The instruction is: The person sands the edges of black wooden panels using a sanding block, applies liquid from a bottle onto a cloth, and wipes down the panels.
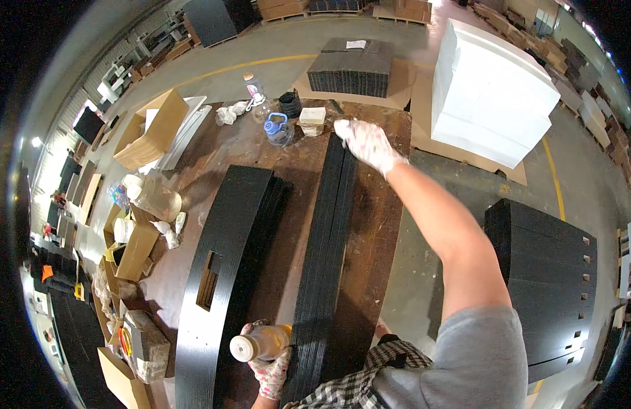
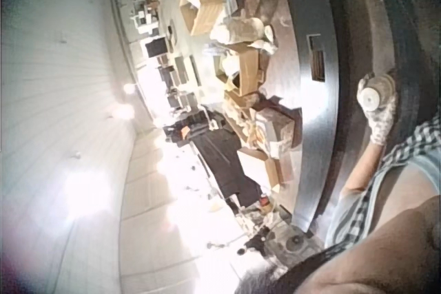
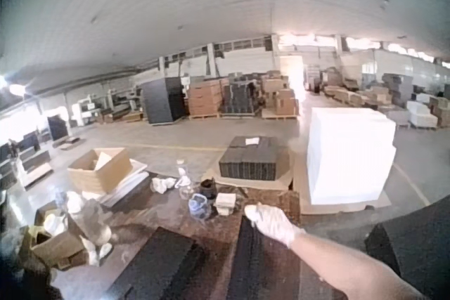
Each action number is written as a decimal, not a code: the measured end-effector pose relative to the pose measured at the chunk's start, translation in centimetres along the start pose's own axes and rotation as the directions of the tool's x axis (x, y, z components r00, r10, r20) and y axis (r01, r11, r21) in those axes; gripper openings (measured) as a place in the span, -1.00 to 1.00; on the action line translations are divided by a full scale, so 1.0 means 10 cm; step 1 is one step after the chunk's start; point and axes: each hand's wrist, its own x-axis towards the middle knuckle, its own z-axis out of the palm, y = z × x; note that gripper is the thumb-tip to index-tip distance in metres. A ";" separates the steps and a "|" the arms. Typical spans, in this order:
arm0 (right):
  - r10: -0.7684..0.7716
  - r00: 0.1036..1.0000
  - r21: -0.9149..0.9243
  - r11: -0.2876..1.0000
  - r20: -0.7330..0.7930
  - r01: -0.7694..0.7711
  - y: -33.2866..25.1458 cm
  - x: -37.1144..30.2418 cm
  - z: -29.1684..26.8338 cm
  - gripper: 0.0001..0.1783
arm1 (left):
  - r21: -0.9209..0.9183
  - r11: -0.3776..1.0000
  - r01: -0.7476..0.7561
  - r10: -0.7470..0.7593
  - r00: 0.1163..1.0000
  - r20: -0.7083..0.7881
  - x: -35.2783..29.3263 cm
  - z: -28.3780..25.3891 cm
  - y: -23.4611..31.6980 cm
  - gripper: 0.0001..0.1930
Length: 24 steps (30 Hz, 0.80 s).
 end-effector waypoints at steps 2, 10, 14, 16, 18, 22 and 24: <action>0.313 0.823 0.463 0.707 0.473 -0.535 0.21 0.33 0.12 -0.65 | 0.016 1.000 0.011 -0.011 1.000 -0.010 -0.01 -0.02 0.01 -0.04; -0.107 0.981 0.516 0.856 0.161 0.009 -0.96 -0.15 -0.84 -0.50 | -0.059 0.994 0.094 -0.098 0.993 -0.073 0.00 -0.06 0.03 -0.01; -0.033 0.996 0.400 0.914 -0.084 0.064 -0.04 0.13 0.03 -0.67 | -0.013 1.000 -0.011 0.011 1.000 -0.007 -0.01 0.03 -0.05 -0.03; 0.155 0.970 0.415 0.883 0.188 -0.221 -0.20 0.35 -0.04 -0.68 | 0.003 1.000 -0.004 0.004 1.000 -0.023 0.00 -0.02 -0.07 -0.02; -0.053 0.952 -0.068 0.997 -0.303 0.034 -0.49 0.05 -0.14 -0.68 | -0.001 1.000 -0.002 0.002 1.000 -0.020 0.00 -0.06 -0.08 0.00; -0.072 0.981 0.761 0.642 0.182 -0.094 -1.38 -0.36 -1.24 -0.42 | 0.007 1.000 -0.010 0.010 0.999 -0.041 0.00 -0.13 -0.14 0.00; -0.129 0.970 0.696 0.716 0.205 -0.052 -1.30 -0.30 -1.24 -0.41 | -0.042 0.999 0.013 -0.016 0.998 -0.056 -0.05 -0.11 -0.11 0.00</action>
